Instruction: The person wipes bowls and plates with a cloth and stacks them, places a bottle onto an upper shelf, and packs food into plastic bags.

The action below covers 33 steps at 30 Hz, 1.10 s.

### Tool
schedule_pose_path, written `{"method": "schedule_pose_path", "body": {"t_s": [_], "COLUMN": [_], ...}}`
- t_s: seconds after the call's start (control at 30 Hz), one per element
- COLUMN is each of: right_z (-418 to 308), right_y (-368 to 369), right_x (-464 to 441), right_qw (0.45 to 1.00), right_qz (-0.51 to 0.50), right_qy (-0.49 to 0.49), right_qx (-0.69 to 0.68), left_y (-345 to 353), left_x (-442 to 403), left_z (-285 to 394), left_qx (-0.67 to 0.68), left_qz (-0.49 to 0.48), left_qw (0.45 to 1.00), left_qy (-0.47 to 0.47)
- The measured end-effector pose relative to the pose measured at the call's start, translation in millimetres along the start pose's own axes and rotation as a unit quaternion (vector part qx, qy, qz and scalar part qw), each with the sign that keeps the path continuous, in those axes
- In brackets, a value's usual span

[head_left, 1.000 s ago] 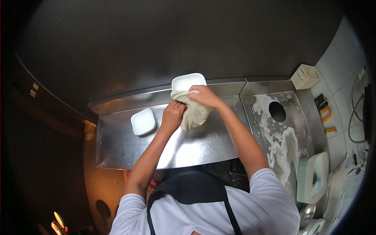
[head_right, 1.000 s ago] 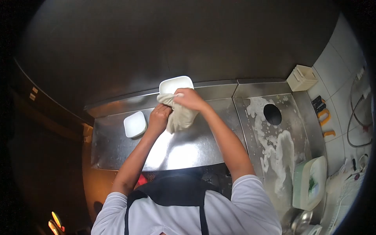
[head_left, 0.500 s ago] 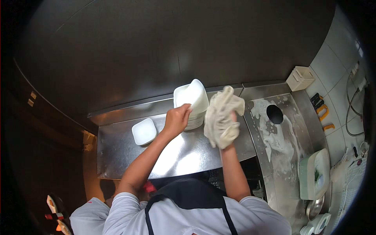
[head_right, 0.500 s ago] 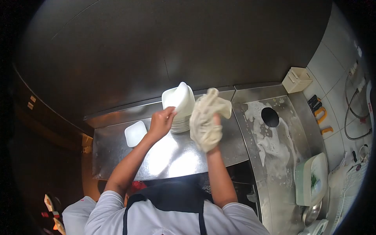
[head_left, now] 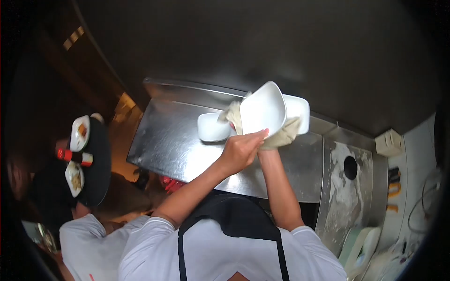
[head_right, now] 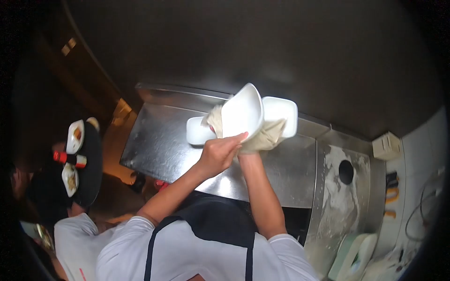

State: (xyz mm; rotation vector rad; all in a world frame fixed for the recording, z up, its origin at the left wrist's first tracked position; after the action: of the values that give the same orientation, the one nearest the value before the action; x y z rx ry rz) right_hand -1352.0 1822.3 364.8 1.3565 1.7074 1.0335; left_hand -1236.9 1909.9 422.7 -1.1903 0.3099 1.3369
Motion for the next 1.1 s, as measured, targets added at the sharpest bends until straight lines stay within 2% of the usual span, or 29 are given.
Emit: {"method": "schedule_pose_path", "body": {"t_s": [0.07,0.13,0.17,0.2,0.23,0.27,0.3,0.37,0.4,0.43,0.47,0.5,0.53,0.6,0.67,0.7,0.73,0.8,0.83,0.9,0.93,0.97,1.0,1.03,1.1], "right_z": [40.5,53.0,47.2,29.2,11.4,-17.3,-45.3,-91.5,-111.2,-131.0,-146.0,-159.6,-168.9,-179.8,-194.3,-192.3,-186.5,-173.1,-170.0,-153.2,-145.5,-139.1,-135.1,-133.8,-136.8], "right_y": [-19.6,-30.9,-36.1,-32.4,-29.0,-15.5,0.0,19.2,8.9,-1.3,-30.4,-32.7,-43.4,-49.4,-45.1,-45.3,-34.0,-12.2,-9.9,-8.2,-8.2,-4.1,-4.5,-7.0,-13.7], "right_x": [28.6,50.7,54.8,57.7,60.9,66.7,75.0,79.7,68.2,56.9,42.8,38.8,23.8,8.9,3.1,-1.0,4.1,7.6,6.3,-4.3,-7.9,-8.5,-8.5,-9.2,-11.2], "right_qw": [0.992,0.993,0.997,0.978,0.914,0.808,0.665,0.433,0.606,0.751,0.955,0.959,0.937,0.85,0.644,0.635,0.595,0.552,0.486,0.353,0.357,0.357,0.351,0.348,0.337], "right_qz": [0.019,0.044,0.05,0.045,0.061,0.061,0.058,0.074,0.063,0.045,-0.015,-0.031,0.022,0.059,0.124,0.128,0.121,0.122,0.082,-0.02,-0.034,-0.046,-0.055,-0.059,-0.06], "right_qy": [0.064,0.077,0.057,0.006,-0.043,-0.095,-0.142,-0.194,-0.216,-0.242,-0.225,-0.215,-0.256,-0.31,-0.315,-0.339,-0.312,-0.239,-0.264,-0.319,-0.303,-0.284,-0.267,-0.266,-0.264], "right_qx": [-0.111,-0.078,-0.002,0.202,0.399,0.578,0.731,0.877,0.763,0.613,0.191,0.182,0.235,0.422,0.686,0.682,0.73,0.789,0.829,0.879,0.883,0.889,0.896,0.897,0.902], "left_y": [-4.1,-15.3,-21.7,-22.0,-19.7,-20.1,-15.0,6.2,17.7,16.5,19.0,21.7,15.7,6.6,3.7,3.6,-0.9,-7.9,-4.4,1.8,8.0,10.1,16.2,21.1,43.3], "left_x": [26.0,51.4,61.7,70.2,83.0,86.6,96.4,121.9,134.0,140.7,146.1,151.1,148.9,149.1,152.4,158.8,151.5,137.5,137.0,133.9,129.3,123.1,122.2,113.8,122.6], "left_z": [-30.5,-57.2,-69.7,-83.6,-100.5,-105.3,-111.7,-132.5,-143.8,-148.8,-155.1,-160.5,-160.1,-161.1,-165.8,-173.2,-165.1,-151.5,-160.1,-182.2,-189.6,-194.4,-205.9,-205.5,-223.5], "left_qx": [-0.062,-0.109,-0.122,-0.132,-0.127,-0.151,-0.16,-0.178,-0.191,-0.207,-0.229,-0.252,-0.275,-0.295,-0.323,-0.294,-0.303,-0.327,-0.324,-0.297,-0.304,-0.333,-0.285,-0.306,-0.311], "left_qz": [-0.024,-0.063,-0.09,-0.119,-0.116,-0.152,-0.17,-0.188,-0.187,-0.185,-0.168,-0.15,-0.13,-0.149,-0.157,-0.165,-0.163,-0.156,-0.131,-0.006,0.055,0.038,0.032,0.009,0.029], "left_qw": [0.998,0.992,0.988,0.983,0.983,0.973,0.967,0.958,0.956,0.954,0.953,0.951,0.949,0.936,0.923,0.926,0.919,0.903,0.885,0.862,0.847,0.817,0.813,0.805,0.813], "left_qy": [0.002,-0.017,-0.037,-0.054,-0.06,-0.084,-0.102,-0.12,-0.118,-0.115,-0.105,-0.096,-0.086,-0.12,-0.138,-0.172,-0.19,-0.231,-0.309,-0.409,-0.433,-0.469,-0.506,-0.507,-0.491]}}
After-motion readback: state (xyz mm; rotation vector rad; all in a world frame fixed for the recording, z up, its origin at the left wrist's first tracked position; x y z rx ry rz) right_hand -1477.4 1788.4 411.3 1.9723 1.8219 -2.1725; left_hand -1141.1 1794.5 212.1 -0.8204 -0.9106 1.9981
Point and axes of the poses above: each hand's wrist, its own x-axis away from the middle knuckle, its own y-axis out of the palm, z = x × y, the point moved 3 cm from there along -x, towards the middle knuckle, and after that the axes turned 6 degrees about -x, right-handed, at the moved point
